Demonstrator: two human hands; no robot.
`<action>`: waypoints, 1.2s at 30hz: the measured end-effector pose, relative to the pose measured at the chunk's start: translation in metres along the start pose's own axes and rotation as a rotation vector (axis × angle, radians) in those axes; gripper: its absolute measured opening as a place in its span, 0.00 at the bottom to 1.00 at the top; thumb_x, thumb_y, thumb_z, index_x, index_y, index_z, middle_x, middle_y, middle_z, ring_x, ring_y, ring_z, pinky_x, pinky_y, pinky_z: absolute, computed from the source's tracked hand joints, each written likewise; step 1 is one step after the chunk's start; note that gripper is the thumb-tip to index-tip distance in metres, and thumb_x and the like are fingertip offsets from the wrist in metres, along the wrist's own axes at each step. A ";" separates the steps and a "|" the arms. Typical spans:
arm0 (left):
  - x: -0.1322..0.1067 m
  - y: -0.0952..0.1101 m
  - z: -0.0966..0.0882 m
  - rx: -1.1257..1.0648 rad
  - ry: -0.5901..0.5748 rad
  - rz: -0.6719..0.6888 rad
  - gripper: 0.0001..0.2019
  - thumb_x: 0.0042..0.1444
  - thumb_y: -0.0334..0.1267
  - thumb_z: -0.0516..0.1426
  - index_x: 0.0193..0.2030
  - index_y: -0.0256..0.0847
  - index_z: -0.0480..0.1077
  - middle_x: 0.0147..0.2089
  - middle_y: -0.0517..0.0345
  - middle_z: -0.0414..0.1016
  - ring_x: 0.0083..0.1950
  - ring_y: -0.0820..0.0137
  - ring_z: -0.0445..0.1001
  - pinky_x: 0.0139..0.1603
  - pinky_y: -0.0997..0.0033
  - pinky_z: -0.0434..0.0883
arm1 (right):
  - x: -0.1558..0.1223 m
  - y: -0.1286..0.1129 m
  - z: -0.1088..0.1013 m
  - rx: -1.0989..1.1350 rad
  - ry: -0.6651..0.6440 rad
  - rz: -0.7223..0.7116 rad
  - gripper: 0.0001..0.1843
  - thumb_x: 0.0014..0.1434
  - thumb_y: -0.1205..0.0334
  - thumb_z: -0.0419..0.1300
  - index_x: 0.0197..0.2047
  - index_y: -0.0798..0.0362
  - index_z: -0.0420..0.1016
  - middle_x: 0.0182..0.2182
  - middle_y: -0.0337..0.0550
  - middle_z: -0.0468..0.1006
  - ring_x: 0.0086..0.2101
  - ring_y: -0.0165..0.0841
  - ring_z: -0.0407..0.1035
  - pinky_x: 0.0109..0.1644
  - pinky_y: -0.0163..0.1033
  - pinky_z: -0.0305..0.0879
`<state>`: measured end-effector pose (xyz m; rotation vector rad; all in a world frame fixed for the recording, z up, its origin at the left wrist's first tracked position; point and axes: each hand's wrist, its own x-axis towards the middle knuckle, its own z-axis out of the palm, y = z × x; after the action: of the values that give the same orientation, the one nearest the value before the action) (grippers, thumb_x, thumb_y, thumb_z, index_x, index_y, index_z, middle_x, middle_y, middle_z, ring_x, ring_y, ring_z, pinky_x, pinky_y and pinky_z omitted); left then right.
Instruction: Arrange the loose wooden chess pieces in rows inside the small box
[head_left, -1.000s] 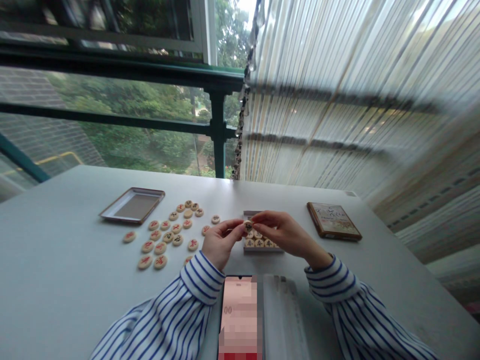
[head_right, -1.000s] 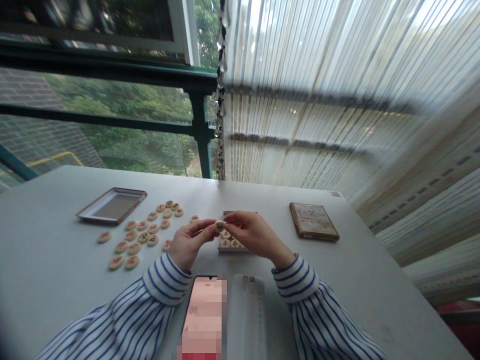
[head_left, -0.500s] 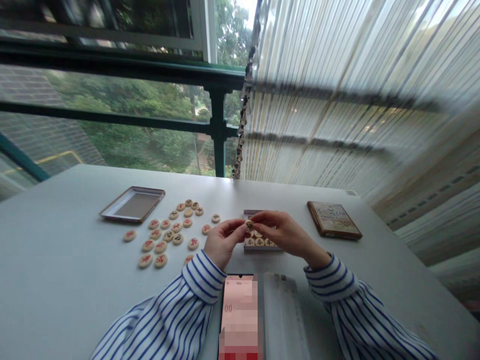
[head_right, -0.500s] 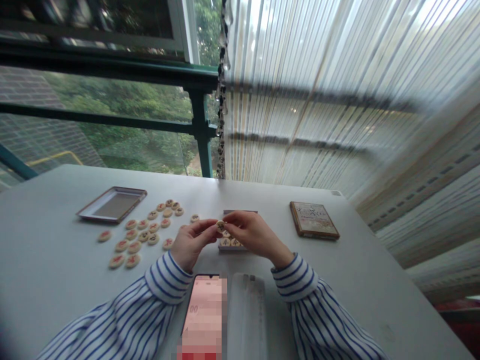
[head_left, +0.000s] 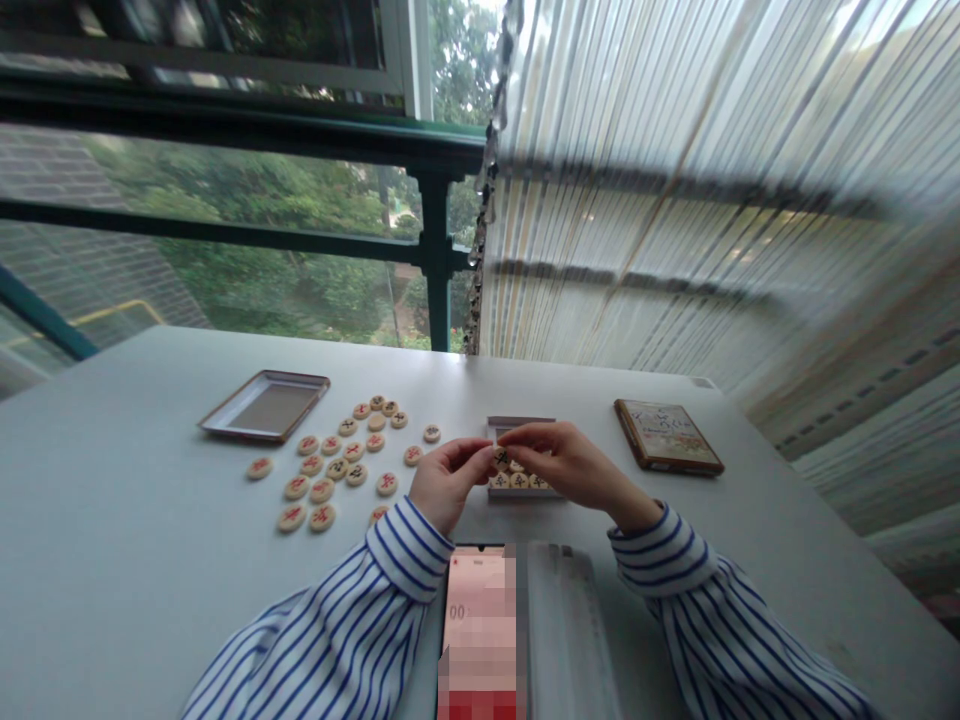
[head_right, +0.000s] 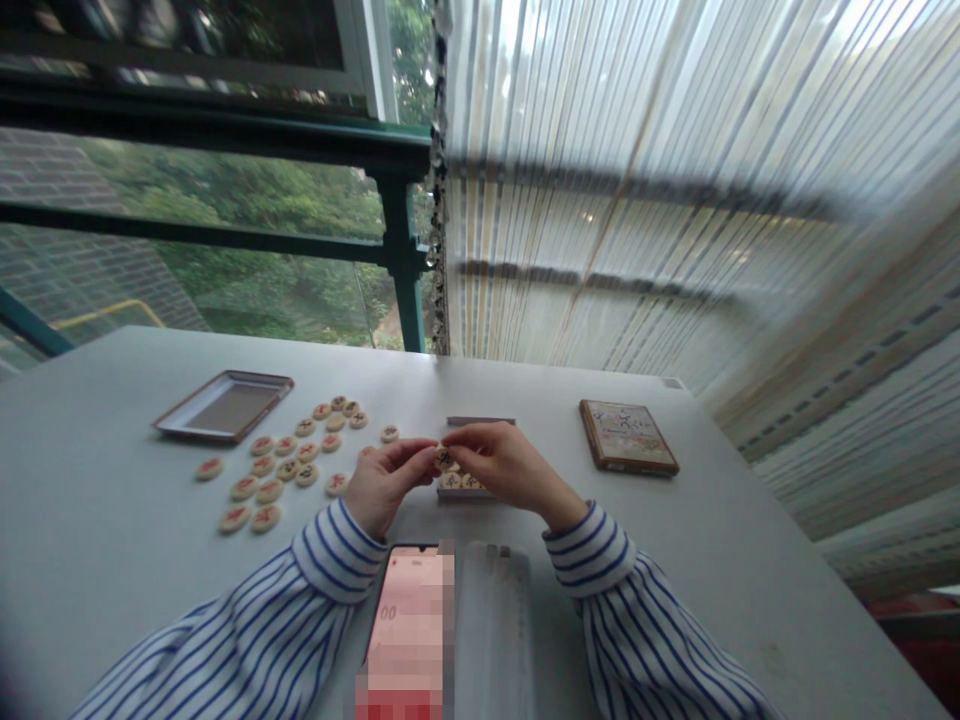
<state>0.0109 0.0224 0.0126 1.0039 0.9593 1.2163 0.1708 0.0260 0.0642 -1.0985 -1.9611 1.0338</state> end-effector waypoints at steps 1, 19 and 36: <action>0.000 0.000 0.000 -0.008 0.001 -0.005 0.14 0.41 0.42 0.63 0.33 0.34 0.73 0.24 0.58 0.75 0.26 0.75 0.72 0.28 0.78 0.68 | 0.000 0.000 0.000 -0.009 0.013 0.000 0.12 0.55 0.60 0.55 0.39 0.56 0.75 0.32 0.43 0.78 0.33 0.30 0.70 0.36 0.36 0.67; -0.002 0.006 0.003 -0.220 0.029 -0.130 0.16 0.38 0.39 0.65 0.34 0.33 0.73 0.27 0.55 0.77 0.27 0.74 0.74 0.28 0.79 0.70 | -0.003 -0.006 0.001 -0.426 0.066 -0.250 0.12 0.55 0.61 0.56 0.43 0.53 0.72 0.36 0.44 0.76 0.37 0.31 0.68 0.43 0.37 0.63; 0.001 0.000 -0.002 0.176 0.098 0.069 0.14 0.42 0.41 0.61 0.33 0.33 0.72 0.25 0.55 0.75 0.28 0.70 0.74 0.29 0.74 0.70 | -0.003 -0.002 -0.017 -0.611 0.062 -0.206 0.12 0.54 0.60 0.57 0.42 0.52 0.72 0.34 0.43 0.76 0.36 0.32 0.68 0.41 0.39 0.61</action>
<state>0.0086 0.0238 0.0122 1.1315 1.1320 1.2645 0.1857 0.0286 0.0734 -1.1788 -2.3473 0.2823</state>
